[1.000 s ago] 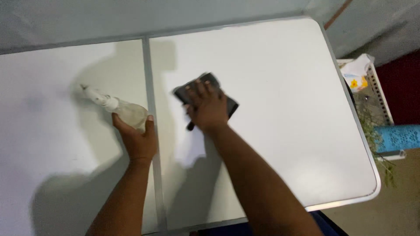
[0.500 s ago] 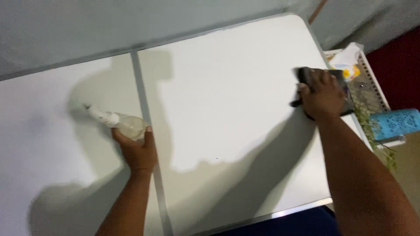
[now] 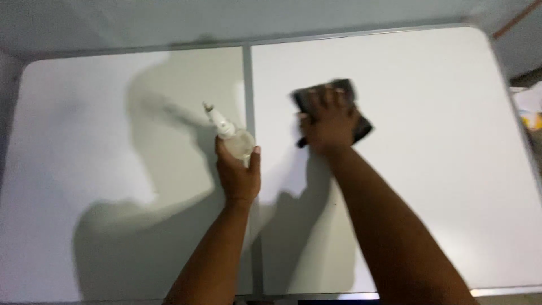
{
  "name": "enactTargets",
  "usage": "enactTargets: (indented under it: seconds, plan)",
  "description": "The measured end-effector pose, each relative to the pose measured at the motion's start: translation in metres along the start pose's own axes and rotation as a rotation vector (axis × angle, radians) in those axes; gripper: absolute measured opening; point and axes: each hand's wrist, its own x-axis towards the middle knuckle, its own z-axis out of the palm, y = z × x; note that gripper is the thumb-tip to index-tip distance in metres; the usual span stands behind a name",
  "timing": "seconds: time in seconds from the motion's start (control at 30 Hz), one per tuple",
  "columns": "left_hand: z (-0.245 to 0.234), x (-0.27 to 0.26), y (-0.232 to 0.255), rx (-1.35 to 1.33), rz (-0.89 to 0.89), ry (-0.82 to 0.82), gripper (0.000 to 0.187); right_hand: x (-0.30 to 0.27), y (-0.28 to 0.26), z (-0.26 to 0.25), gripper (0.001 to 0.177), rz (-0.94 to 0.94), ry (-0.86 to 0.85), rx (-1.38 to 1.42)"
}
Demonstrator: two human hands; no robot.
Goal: Cleaning a white folding table by spraying cleaning liquid and wiping with a cloth
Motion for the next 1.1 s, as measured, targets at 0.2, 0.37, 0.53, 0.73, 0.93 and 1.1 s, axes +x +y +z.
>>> enactTargets:
  seconds: [0.2, 0.37, 0.53, 0.73, 0.93, 1.1]
  plan:
    - [0.001, -0.003, -0.018, -0.023, -0.108, -0.007, 0.081, -0.008, -0.111, 0.010, 0.063, -0.228, -0.168, -0.030]
    - [0.001, -0.002, -0.006, -0.031, -0.043, -0.009, 0.081, -0.006, -0.091, 0.005, 0.062, -0.265, -0.173, 0.029]
    - [0.004, -0.004, -0.010, 0.044, -0.008, -0.005, 0.082, -0.007, -0.037, 0.001, 0.063, -0.192, -0.163, 0.045]
    - [0.005, -0.008, -0.025, 0.027, 0.088, 0.048, 0.084, -0.012, 0.069, -0.008, 0.060, -0.060, -0.005, 0.019]
    - [0.003, -0.011, -0.026, 0.109, 0.083, 0.019, 0.085, -0.027, 0.195, -0.024, 0.063, 0.097, 0.042, 0.013]
    - [0.002, -0.014, -0.013, 0.122, 0.121, 0.029, 0.082, -0.050, 0.287, -0.039, 0.062, 0.292, 0.033, -0.027]
